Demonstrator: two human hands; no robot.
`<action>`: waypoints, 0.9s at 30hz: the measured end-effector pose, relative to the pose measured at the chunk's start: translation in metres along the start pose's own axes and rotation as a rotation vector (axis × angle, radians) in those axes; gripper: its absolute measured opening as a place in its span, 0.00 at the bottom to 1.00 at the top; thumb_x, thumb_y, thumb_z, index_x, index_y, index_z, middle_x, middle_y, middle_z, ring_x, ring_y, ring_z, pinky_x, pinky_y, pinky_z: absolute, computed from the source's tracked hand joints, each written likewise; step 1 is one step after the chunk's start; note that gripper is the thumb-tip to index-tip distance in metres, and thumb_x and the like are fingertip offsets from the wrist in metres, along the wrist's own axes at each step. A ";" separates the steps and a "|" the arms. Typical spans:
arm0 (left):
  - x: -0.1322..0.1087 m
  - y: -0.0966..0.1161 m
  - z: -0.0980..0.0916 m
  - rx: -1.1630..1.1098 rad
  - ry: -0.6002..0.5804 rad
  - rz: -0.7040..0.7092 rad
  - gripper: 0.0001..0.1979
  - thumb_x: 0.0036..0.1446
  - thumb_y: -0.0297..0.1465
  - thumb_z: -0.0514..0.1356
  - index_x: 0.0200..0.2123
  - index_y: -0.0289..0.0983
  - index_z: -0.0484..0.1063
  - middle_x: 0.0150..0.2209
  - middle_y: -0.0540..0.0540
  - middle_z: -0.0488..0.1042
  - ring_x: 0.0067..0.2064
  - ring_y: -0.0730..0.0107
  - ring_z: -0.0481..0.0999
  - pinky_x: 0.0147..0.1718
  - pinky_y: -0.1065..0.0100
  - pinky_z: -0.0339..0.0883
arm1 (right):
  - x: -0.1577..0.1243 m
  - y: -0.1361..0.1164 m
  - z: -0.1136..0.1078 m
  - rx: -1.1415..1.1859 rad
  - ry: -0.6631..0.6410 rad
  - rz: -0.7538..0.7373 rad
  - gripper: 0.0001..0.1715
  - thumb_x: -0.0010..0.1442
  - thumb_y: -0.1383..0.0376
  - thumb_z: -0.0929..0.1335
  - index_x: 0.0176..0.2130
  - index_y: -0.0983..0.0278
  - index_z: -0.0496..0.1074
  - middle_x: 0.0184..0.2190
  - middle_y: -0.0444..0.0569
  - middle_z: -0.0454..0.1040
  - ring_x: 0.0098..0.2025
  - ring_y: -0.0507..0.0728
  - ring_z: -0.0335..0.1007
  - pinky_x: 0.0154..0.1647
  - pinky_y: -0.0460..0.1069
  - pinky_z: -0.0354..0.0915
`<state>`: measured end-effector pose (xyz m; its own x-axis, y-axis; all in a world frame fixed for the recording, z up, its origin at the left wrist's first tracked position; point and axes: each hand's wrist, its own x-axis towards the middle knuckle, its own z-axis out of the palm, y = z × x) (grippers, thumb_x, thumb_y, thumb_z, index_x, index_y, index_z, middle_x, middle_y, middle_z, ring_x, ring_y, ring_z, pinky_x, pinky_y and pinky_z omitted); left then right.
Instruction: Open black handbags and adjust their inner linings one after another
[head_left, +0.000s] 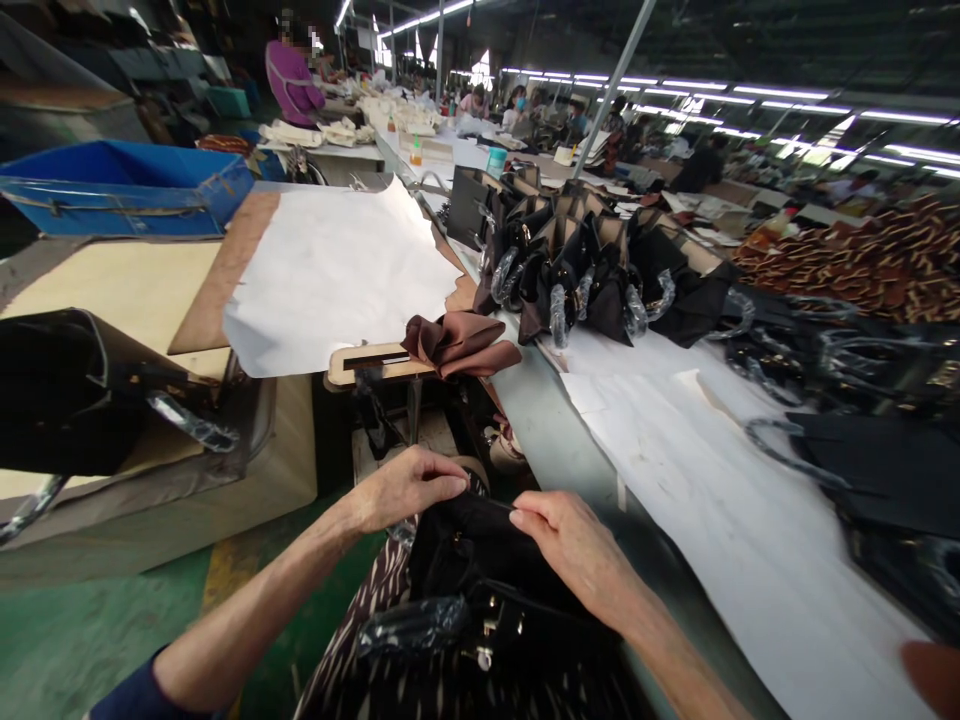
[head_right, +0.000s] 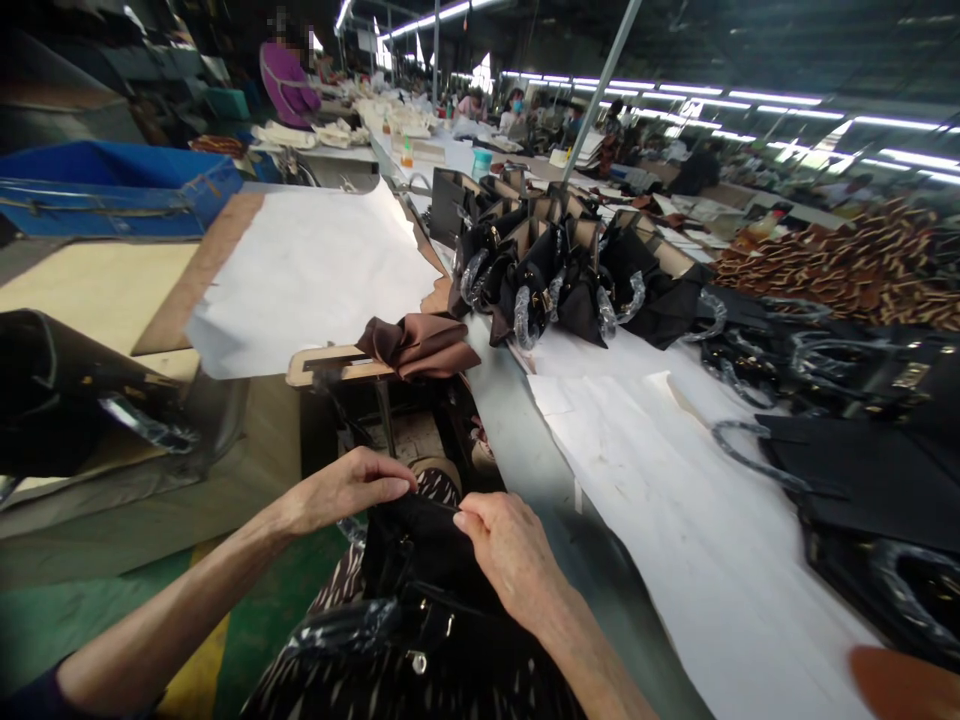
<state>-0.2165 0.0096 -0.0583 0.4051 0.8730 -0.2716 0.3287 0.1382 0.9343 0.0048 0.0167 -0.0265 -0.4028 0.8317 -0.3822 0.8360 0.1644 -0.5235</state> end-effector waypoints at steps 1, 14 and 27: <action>0.002 0.002 0.000 0.023 -0.013 -0.005 0.17 0.56 0.40 0.53 0.34 0.33 0.75 0.26 0.50 0.68 0.29 0.73 0.62 0.28 0.73 0.55 | 0.000 0.000 0.000 -0.001 -0.002 0.005 0.17 0.57 0.63 0.59 0.20 0.64 0.51 0.18 0.39 0.53 0.22 0.48 0.47 0.26 0.45 0.45; 0.011 0.008 0.009 0.084 -0.105 -0.094 0.13 0.50 0.35 0.54 0.22 0.32 0.70 0.18 0.53 0.54 0.21 0.78 0.52 0.17 0.73 0.43 | -0.008 -0.005 0.002 0.010 -0.019 0.003 0.18 0.57 0.62 0.60 0.20 0.64 0.49 0.18 0.38 0.51 0.23 0.48 0.47 0.25 0.45 0.44; 0.007 0.011 0.020 0.068 -0.005 -0.120 0.12 0.49 0.34 0.52 0.21 0.33 0.67 0.18 0.53 0.57 0.21 0.78 0.53 0.17 0.74 0.45 | -0.004 -0.009 0.003 0.031 0.001 -0.038 0.16 0.59 0.61 0.59 0.21 0.63 0.55 0.19 0.38 0.57 0.24 0.48 0.49 0.26 0.45 0.44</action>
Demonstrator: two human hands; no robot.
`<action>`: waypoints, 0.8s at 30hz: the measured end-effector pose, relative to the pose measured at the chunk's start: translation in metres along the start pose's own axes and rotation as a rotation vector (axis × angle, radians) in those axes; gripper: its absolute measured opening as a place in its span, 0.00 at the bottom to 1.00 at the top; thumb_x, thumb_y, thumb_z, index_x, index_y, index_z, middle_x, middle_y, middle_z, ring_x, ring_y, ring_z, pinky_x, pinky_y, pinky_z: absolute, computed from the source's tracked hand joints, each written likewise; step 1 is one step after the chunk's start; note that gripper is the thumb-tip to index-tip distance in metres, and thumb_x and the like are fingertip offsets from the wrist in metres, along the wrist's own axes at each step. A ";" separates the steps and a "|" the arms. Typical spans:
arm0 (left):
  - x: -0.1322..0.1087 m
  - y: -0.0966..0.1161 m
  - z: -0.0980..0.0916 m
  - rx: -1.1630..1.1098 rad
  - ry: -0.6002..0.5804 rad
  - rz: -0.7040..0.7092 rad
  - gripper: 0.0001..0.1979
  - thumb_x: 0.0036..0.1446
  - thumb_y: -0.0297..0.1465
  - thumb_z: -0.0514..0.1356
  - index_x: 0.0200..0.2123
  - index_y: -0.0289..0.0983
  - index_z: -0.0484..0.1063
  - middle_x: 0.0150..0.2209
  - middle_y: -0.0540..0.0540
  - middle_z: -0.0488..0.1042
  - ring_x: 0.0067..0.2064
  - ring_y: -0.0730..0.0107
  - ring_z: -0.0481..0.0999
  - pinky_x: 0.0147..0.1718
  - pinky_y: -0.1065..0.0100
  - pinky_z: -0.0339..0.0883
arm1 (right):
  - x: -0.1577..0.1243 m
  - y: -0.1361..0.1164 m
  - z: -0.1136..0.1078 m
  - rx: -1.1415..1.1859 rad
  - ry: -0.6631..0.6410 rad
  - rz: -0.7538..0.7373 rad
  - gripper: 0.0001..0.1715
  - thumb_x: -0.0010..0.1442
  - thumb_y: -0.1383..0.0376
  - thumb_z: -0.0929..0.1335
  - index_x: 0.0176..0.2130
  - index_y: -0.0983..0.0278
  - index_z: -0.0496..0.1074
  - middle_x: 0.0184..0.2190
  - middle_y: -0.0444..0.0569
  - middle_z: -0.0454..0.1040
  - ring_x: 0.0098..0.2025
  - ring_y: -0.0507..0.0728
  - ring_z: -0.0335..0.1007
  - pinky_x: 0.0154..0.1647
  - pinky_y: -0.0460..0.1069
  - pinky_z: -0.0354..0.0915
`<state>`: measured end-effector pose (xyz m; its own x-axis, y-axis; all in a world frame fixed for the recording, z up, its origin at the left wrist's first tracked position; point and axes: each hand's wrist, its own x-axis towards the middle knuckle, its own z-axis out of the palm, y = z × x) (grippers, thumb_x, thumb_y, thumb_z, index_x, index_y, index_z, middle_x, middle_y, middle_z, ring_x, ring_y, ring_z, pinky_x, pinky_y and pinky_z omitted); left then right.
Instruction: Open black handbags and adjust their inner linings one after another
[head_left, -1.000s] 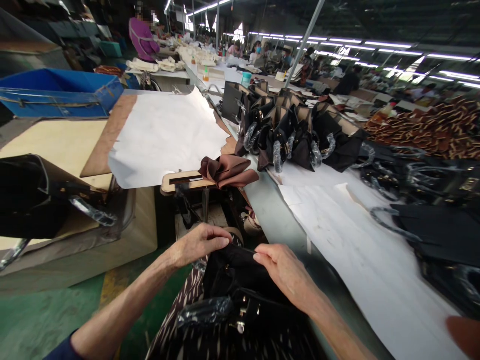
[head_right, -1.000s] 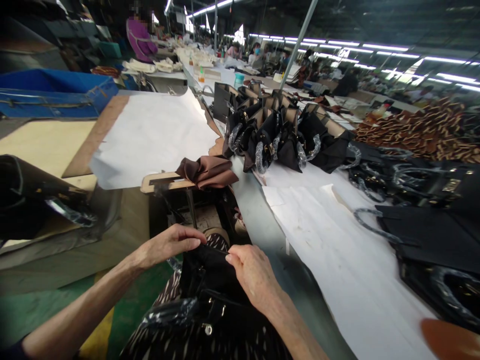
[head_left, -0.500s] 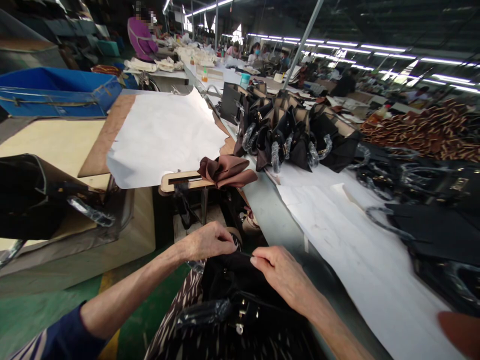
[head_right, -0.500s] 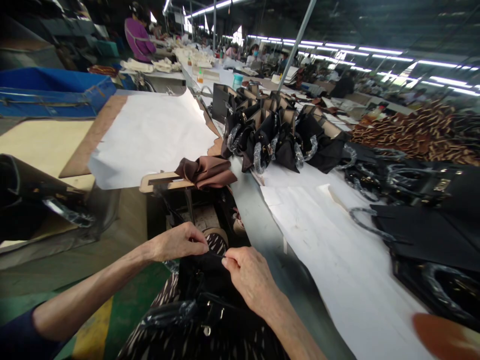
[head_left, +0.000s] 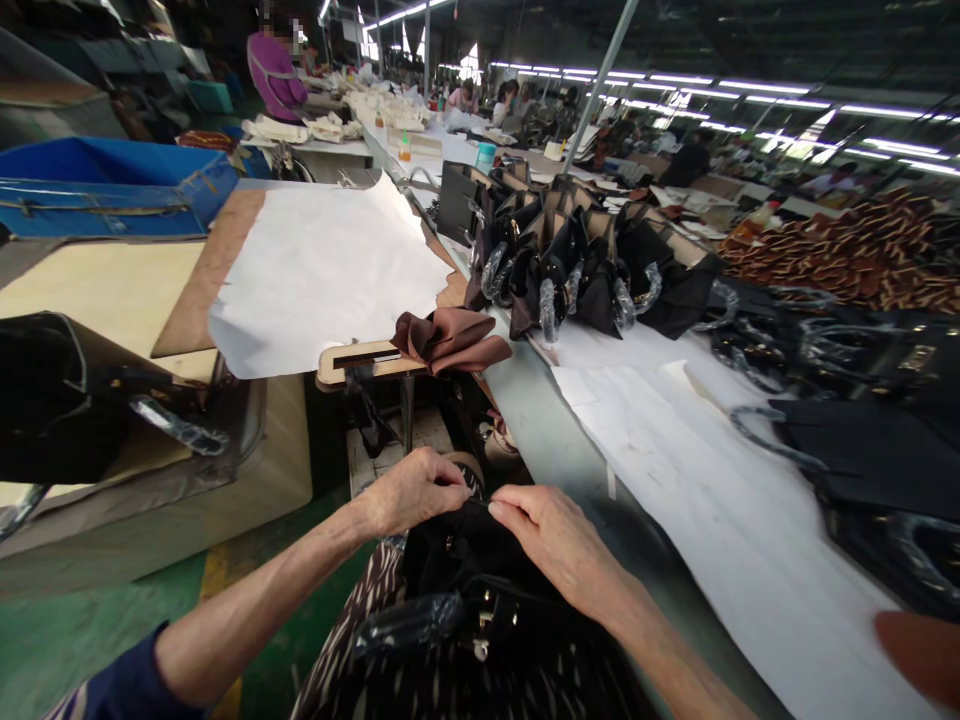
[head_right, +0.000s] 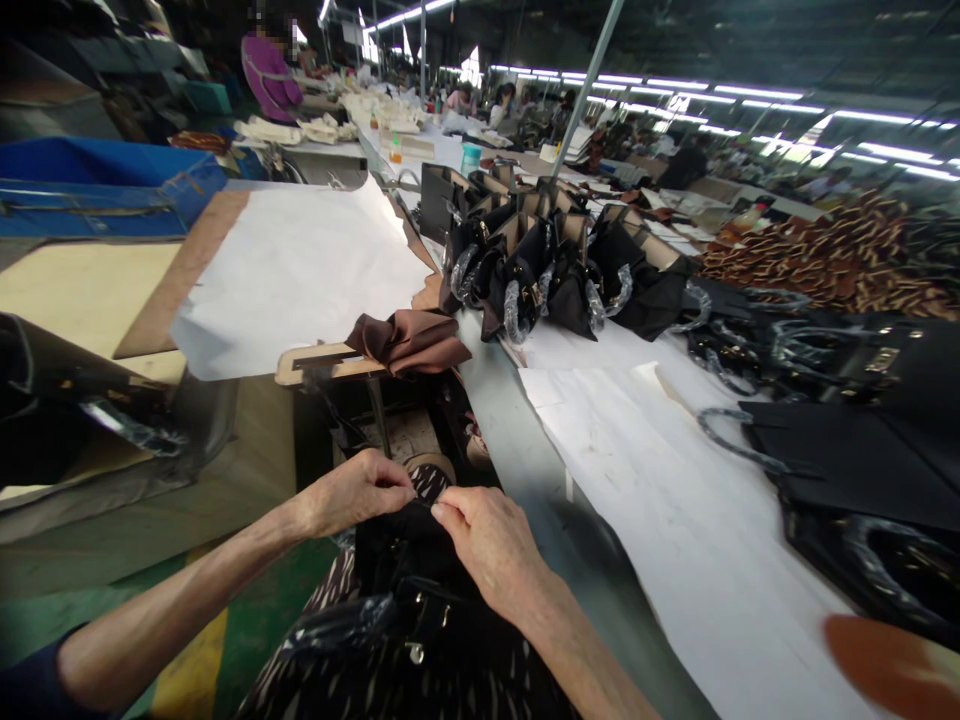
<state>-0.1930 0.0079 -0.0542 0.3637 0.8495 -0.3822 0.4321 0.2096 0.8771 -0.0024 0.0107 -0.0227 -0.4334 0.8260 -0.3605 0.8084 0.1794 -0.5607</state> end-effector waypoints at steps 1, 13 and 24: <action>0.001 -0.002 0.001 -0.004 0.007 0.012 0.11 0.49 0.33 0.52 0.21 0.33 0.67 0.18 0.53 0.57 0.21 0.78 0.53 0.18 0.74 0.45 | 0.001 0.001 0.001 -0.010 0.006 -0.008 0.17 0.59 0.61 0.59 0.21 0.63 0.54 0.19 0.38 0.56 0.24 0.48 0.48 0.26 0.45 0.44; -0.003 -0.003 0.007 -0.015 0.029 -0.005 0.11 0.49 0.32 0.53 0.24 0.32 0.71 0.19 0.54 0.58 0.22 0.78 0.55 0.19 0.74 0.46 | 0.004 -0.004 -0.004 0.071 -0.073 0.134 0.18 0.55 0.60 0.60 0.19 0.64 0.52 0.17 0.38 0.51 0.21 0.47 0.48 0.23 0.45 0.44; -0.004 -0.004 0.011 -0.043 0.041 -0.030 0.11 0.51 0.33 0.53 0.25 0.31 0.71 0.20 0.53 0.58 0.23 0.77 0.56 0.21 0.73 0.47 | 0.005 -0.006 -0.005 0.107 -0.086 0.156 0.18 0.54 0.60 0.61 0.18 0.64 0.53 0.16 0.38 0.53 0.20 0.47 0.50 0.24 0.46 0.46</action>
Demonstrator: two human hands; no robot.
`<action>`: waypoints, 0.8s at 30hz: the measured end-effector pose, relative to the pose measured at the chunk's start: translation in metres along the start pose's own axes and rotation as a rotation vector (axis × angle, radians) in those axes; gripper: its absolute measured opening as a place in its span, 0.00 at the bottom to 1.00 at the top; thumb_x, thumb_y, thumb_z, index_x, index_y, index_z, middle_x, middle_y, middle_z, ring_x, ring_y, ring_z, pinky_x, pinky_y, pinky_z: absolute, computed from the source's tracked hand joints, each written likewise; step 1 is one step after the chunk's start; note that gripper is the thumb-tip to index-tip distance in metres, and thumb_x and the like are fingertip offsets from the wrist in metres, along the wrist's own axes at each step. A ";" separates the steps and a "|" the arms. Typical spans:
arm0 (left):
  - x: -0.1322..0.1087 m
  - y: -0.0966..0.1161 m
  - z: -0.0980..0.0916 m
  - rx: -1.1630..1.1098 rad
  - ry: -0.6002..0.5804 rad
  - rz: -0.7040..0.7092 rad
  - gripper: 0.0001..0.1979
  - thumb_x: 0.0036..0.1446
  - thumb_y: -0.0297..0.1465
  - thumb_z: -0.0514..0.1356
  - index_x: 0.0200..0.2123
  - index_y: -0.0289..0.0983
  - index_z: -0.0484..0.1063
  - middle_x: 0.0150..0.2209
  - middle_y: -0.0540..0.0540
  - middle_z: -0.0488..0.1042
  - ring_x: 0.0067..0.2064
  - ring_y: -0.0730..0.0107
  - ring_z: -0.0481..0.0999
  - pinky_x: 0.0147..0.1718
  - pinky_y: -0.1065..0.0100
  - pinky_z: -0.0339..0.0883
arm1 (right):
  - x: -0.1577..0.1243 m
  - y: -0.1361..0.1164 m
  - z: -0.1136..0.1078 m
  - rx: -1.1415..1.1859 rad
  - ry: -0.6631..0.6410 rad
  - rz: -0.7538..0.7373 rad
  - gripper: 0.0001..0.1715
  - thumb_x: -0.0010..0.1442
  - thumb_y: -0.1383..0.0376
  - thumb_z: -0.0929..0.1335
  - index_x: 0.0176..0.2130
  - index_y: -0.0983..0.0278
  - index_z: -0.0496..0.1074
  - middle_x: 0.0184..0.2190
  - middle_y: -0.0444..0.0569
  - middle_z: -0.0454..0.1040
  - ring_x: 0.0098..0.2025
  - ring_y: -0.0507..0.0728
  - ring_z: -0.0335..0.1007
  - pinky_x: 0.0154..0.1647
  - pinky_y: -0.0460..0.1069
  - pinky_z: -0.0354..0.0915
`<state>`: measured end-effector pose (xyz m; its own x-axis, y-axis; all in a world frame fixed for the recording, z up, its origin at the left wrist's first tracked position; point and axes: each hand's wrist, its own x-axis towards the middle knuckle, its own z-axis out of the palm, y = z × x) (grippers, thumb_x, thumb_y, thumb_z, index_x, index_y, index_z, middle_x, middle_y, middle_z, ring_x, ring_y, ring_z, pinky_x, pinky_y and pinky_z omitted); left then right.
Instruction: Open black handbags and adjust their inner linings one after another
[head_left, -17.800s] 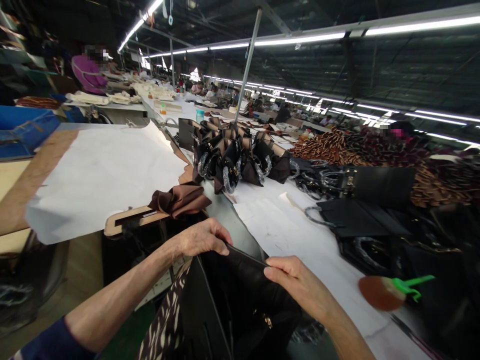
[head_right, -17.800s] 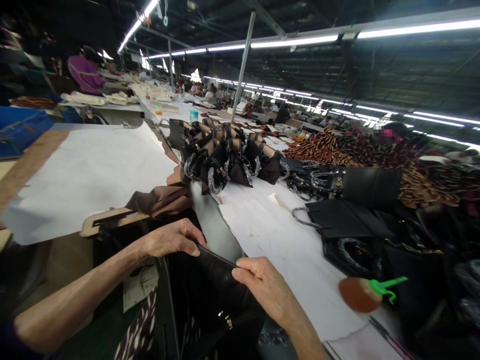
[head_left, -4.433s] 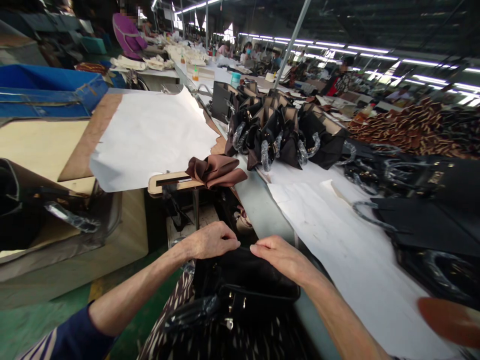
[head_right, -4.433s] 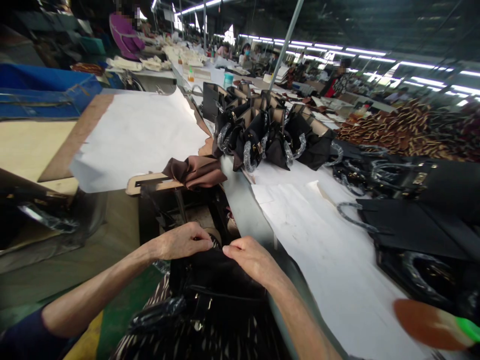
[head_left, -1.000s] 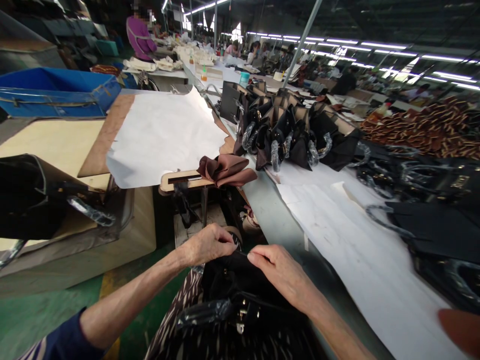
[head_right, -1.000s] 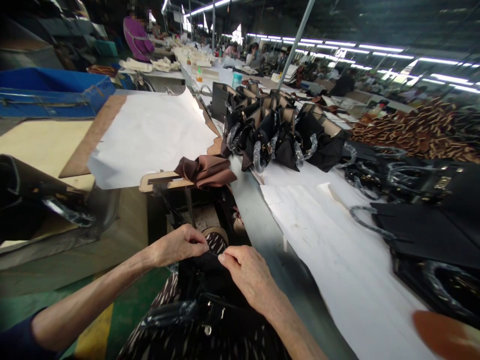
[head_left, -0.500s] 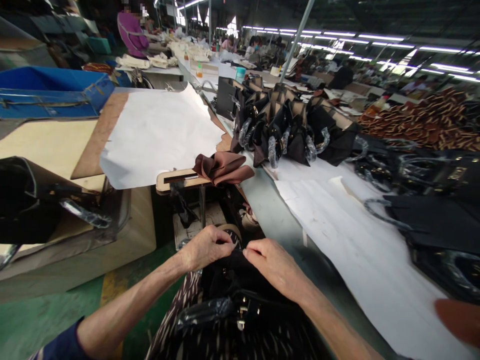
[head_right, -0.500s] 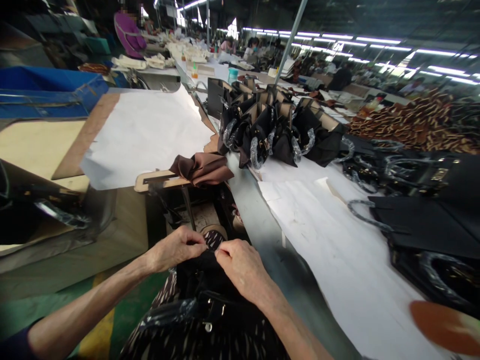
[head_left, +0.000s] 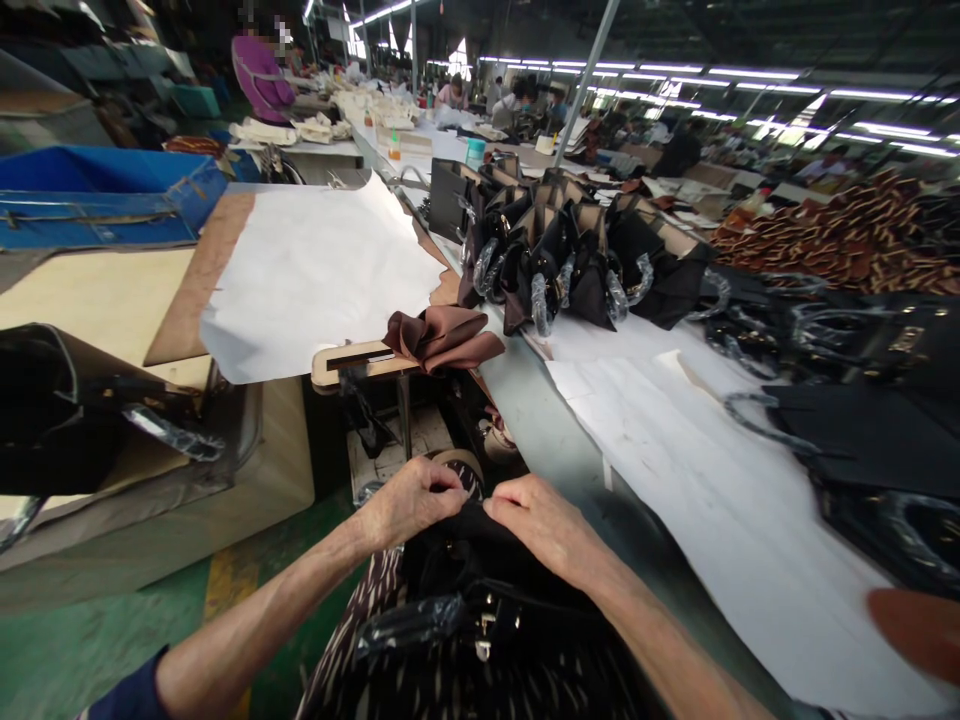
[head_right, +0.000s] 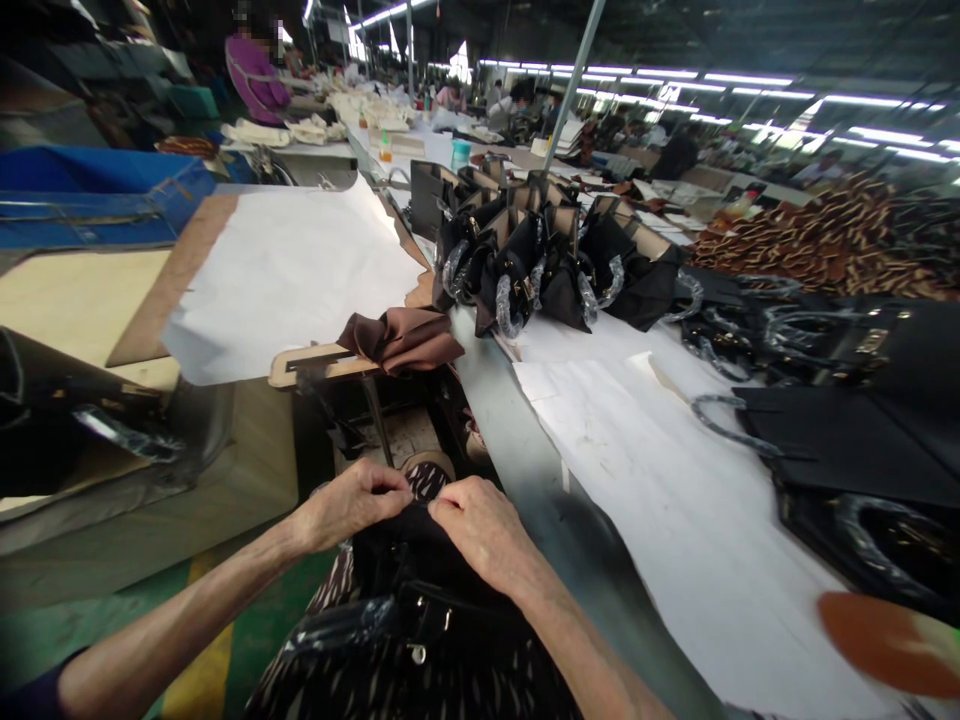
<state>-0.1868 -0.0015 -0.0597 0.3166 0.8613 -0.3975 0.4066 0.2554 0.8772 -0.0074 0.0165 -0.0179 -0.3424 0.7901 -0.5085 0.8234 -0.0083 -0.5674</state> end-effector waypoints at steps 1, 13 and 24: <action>-0.001 0.000 0.000 0.006 0.002 0.006 0.11 0.51 0.33 0.53 0.24 0.32 0.70 0.20 0.53 0.57 0.23 0.77 0.55 0.21 0.73 0.47 | -0.001 -0.001 0.000 -0.006 0.005 0.000 0.18 0.54 0.60 0.60 0.18 0.64 0.53 0.16 0.38 0.53 0.21 0.47 0.51 0.24 0.46 0.46; 0.003 0.005 -0.003 -0.012 -0.034 0.020 0.13 0.50 0.37 0.58 0.28 0.32 0.74 0.22 0.52 0.66 0.26 0.75 0.61 0.23 0.74 0.52 | -0.002 -0.001 -0.001 -0.027 0.028 0.004 0.19 0.55 0.62 0.61 0.17 0.65 0.53 0.16 0.38 0.52 0.20 0.47 0.49 0.25 0.46 0.45; 0.004 0.007 -0.001 -0.082 -0.052 -0.010 0.13 0.48 0.36 0.58 0.27 0.31 0.74 0.21 0.52 0.65 0.24 0.76 0.60 0.23 0.74 0.52 | -0.003 0.009 0.006 -0.033 0.037 -0.026 0.20 0.57 0.59 0.60 0.18 0.64 0.56 0.18 0.39 0.53 0.22 0.48 0.48 0.23 0.45 0.44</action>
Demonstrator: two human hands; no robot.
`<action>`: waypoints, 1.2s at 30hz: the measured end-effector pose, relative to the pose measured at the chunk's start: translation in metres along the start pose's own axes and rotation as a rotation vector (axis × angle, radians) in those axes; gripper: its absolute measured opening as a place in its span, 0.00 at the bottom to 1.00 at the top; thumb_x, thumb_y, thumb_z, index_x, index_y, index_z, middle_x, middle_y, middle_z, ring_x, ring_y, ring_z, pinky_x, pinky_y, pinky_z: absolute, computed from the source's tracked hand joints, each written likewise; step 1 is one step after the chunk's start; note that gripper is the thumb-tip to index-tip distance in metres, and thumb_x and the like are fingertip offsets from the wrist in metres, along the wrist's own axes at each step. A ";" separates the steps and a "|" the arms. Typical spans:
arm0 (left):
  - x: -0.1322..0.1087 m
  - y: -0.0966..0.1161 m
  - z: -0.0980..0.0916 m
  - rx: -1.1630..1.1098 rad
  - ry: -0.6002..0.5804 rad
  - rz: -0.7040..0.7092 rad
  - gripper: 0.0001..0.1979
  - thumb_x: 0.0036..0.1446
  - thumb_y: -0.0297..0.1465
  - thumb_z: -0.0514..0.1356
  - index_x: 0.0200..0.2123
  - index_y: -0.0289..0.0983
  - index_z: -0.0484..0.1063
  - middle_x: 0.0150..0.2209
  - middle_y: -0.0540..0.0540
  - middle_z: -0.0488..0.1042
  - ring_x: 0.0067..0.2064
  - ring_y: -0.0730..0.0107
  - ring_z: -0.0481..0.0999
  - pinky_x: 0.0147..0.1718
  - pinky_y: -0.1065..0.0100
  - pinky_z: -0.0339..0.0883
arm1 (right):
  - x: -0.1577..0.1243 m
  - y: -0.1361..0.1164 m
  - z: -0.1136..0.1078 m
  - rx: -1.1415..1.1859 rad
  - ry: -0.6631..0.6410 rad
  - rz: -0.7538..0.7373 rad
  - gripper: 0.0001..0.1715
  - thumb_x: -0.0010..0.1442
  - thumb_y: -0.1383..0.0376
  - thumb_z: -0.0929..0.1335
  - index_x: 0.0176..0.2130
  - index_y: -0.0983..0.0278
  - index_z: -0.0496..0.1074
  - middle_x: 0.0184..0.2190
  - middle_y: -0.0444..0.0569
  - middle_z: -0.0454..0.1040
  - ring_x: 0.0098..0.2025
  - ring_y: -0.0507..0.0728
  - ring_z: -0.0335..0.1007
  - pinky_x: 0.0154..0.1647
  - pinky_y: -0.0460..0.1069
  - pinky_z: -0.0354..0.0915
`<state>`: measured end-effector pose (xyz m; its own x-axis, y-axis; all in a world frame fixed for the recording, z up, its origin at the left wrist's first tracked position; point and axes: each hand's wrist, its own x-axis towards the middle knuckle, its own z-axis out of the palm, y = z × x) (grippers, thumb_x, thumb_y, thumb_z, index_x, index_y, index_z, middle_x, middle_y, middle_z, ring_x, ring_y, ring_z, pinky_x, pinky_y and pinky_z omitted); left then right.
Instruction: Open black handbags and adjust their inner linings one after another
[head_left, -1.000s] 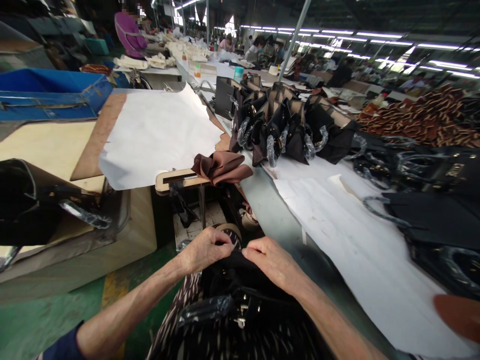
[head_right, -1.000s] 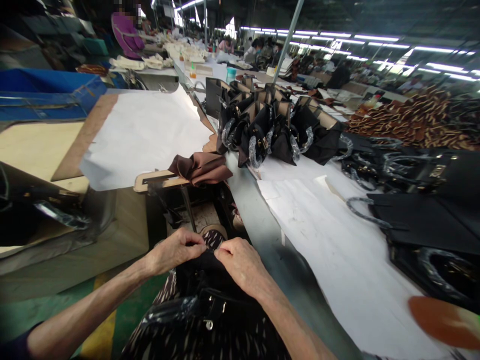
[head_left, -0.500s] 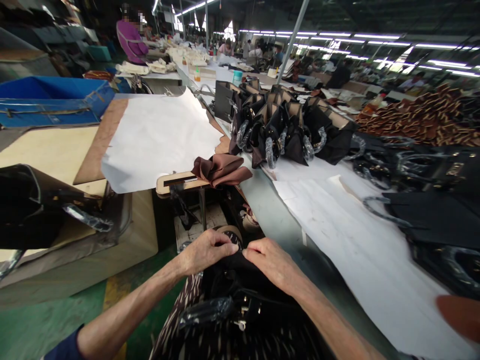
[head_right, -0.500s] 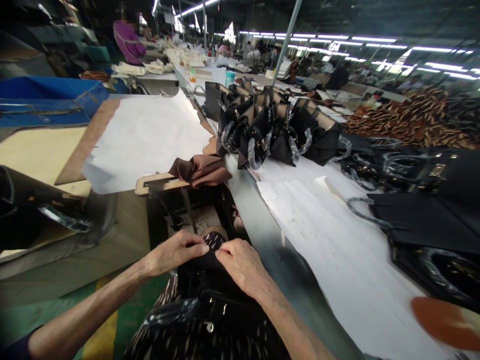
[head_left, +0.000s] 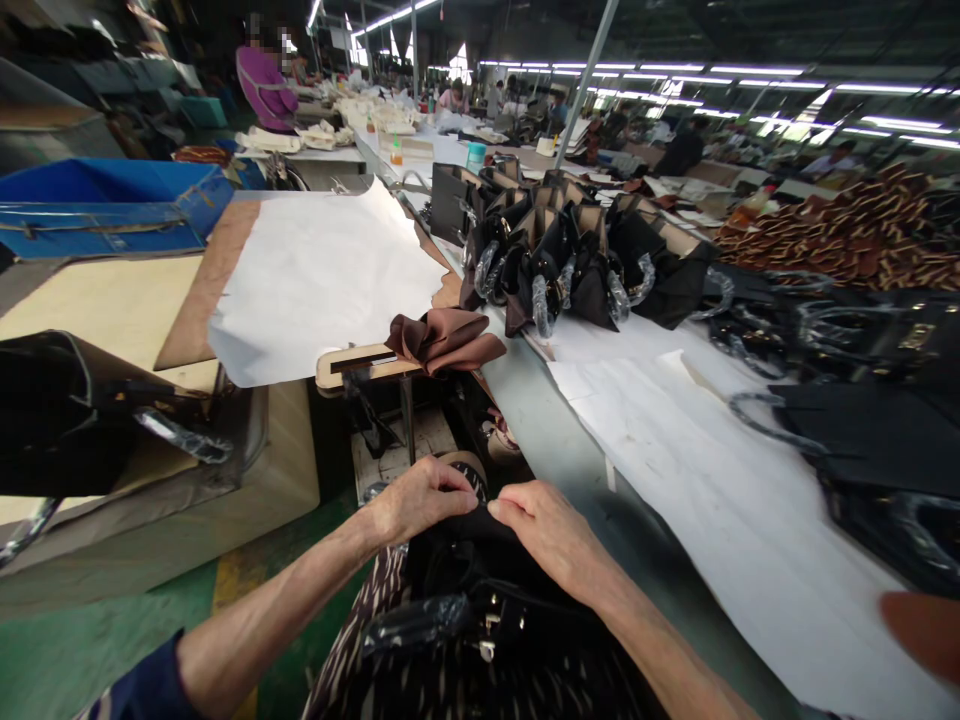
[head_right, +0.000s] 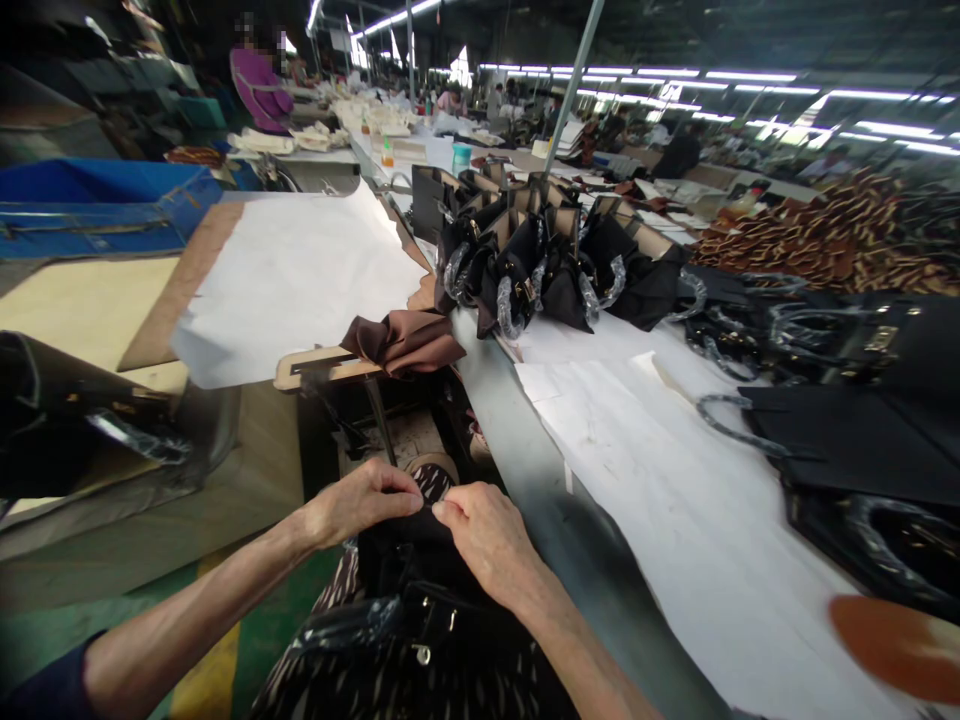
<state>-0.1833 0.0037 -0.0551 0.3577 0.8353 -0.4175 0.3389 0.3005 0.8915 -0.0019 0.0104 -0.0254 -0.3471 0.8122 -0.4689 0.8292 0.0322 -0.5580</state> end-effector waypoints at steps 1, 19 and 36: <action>0.000 0.000 0.000 -0.004 -0.002 0.002 0.13 0.48 0.36 0.58 0.27 0.31 0.75 0.21 0.52 0.65 0.24 0.76 0.60 0.23 0.74 0.52 | -0.001 0.001 -0.001 0.023 -0.021 0.004 0.20 0.58 0.58 0.59 0.19 0.64 0.57 0.18 0.39 0.54 0.22 0.48 0.49 0.23 0.45 0.44; -0.014 -0.012 -0.037 -0.032 -0.003 0.176 0.21 0.57 0.43 0.51 0.34 0.30 0.73 0.31 0.45 0.72 0.35 0.68 0.67 0.37 0.71 0.59 | 0.006 -0.007 0.004 0.008 -0.041 -0.070 0.18 0.55 0.61 0.61 0.18 0.64 0.55 0.18 0.38 0.50 0.22 0.48 0.49 0.24 0.45 0.45; -0.008 -0.016 -0.014 -0.020 0.065 -0.023 0.13 0.49 0.36 0.57 0.30 0.32 0.75 0.22 0.52 0.64 0.25 0.76 0.58 0.23 0.73 0.50 | 0.009 -0.009 0.006 0.006 -0.035 -0.053 0.19 0.54 0.60 0.62 0.17 0.64 0.53 0.17 0.38 0.51 0.21 0.47 0.48 0.24 0.46 0.44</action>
<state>-0.2033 -0.0012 -0.0640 0.2922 0.8563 -0.4258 0.3287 0.3281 0.8856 -0.0146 0.0137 -0.0286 -0.4057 0.7885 -0.4623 0.8067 0.0711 -0.5866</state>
